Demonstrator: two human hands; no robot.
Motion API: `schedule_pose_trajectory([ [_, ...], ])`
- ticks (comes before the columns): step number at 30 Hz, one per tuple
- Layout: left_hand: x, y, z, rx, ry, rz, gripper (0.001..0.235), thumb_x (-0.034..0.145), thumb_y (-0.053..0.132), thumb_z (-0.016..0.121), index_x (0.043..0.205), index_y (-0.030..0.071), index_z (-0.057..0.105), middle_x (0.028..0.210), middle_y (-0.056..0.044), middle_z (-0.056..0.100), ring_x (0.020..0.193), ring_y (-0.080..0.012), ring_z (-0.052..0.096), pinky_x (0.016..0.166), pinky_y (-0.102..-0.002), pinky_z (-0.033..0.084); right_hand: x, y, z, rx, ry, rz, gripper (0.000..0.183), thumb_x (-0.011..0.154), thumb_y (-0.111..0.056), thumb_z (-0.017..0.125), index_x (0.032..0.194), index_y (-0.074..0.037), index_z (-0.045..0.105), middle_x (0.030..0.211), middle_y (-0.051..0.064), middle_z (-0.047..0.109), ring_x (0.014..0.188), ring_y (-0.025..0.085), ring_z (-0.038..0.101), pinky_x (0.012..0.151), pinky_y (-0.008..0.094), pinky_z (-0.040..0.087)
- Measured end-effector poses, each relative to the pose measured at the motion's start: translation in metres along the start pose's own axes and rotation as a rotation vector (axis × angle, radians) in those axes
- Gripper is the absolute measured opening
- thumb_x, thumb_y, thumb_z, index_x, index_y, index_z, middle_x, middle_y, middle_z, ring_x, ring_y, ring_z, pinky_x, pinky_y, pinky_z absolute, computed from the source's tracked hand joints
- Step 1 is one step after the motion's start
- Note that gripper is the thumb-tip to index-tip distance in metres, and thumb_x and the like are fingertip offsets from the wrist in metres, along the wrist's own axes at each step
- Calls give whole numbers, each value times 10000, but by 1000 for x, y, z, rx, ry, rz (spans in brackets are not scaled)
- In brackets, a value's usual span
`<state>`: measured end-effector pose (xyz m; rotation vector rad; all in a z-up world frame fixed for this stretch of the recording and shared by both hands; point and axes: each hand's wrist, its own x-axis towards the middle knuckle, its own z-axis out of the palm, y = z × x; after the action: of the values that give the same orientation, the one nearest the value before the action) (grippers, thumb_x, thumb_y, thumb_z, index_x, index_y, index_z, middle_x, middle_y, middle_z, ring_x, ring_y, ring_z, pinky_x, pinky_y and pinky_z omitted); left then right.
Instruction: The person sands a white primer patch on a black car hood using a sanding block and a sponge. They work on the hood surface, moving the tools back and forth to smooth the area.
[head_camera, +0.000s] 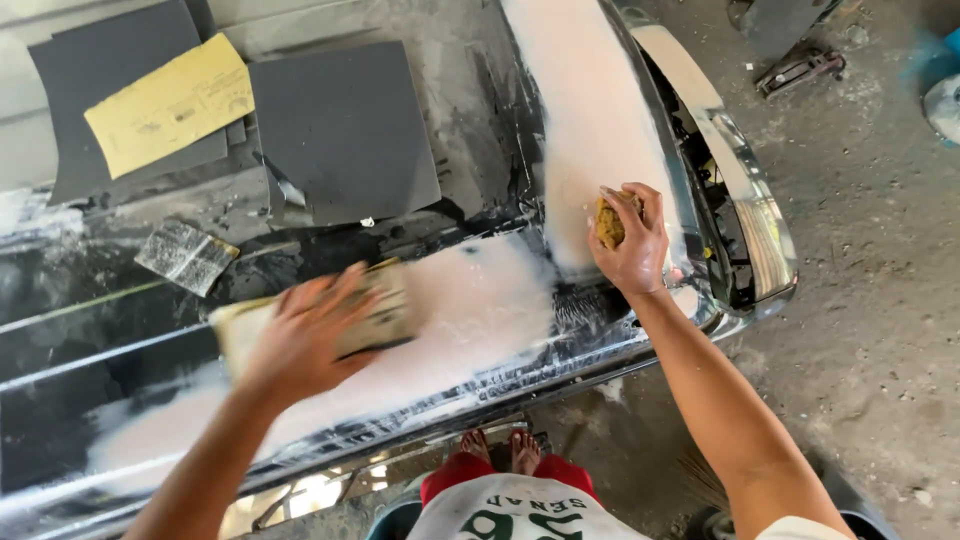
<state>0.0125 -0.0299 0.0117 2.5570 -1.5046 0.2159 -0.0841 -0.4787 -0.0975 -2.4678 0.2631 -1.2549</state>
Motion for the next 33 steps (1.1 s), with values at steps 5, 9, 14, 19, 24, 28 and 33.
schedule_pose_trajectory([
  [5,1,10,7,104,38,-53,715,698,674,679,1341,373,599,1549,-12,462,1202,-327,551,981,-499,432,2,-3,4,-36,5,60,430,762,-170,834,1175,-195,718,1251,64,537,1062,370,659,830,551,575],
  [9,102,87,39,1,105,14,738,702,630,706,1338,265,621,1474,-85,521,1239,-358,538,961,-557,433,-1,0,0,-38,-11,46,397,788,-198,823,1171,-175,721,1256,50,527,1085,368,652,824,542,577],
  [14,42,60,11,55,11,-102,767,737,607,696,1426,307,544,1532,-87,455,1293,-369,505,990,-585,435,-3,9,7,-1,-26,21,336,824,-168,819,1146,-142,727,1273,60,526,1109,379,638,849,556,561],
  [19,15,55,14,177,-51,-180,748,791,686,557,1453,347,470,1585,-41,382,1294,-324,465,997,-526,404,5,-6,-3,-22,-50,17,379,824,-164,800,1184,-116,695,1266,103,522,1114,356,601,728,469,607],
  [24,147,112,50,55,173,-5,705,691,642,710,1277,254,661,1422,-100,555,1193,-339,540,937,-553,418,4,-12,-7,-25,-30,48,401,819,-153,801,1207,-179,702,1278,78,521,1136,448,604,806,583,567],
  [28,105,109,28,28,2,-65,699,732,567,723,1347,253,615,1474,-107,506,1269,-340,491,953,-568,416,-2,1,-5,-16,-39,47,380,803,-210,803,1172,-181,715,1285,62,538,1131,400,623,810,525,581],
  [33,96,107,27,71,-158,-191,680,798,589,659,1406,299,564,1520,-83,459,1313,-342,456,980,-597,414,6,-10,-4,-35,26,65,329,805,-195,802,1126,-178,730,1260,72,554,1092,390,640,811,500,585],
])
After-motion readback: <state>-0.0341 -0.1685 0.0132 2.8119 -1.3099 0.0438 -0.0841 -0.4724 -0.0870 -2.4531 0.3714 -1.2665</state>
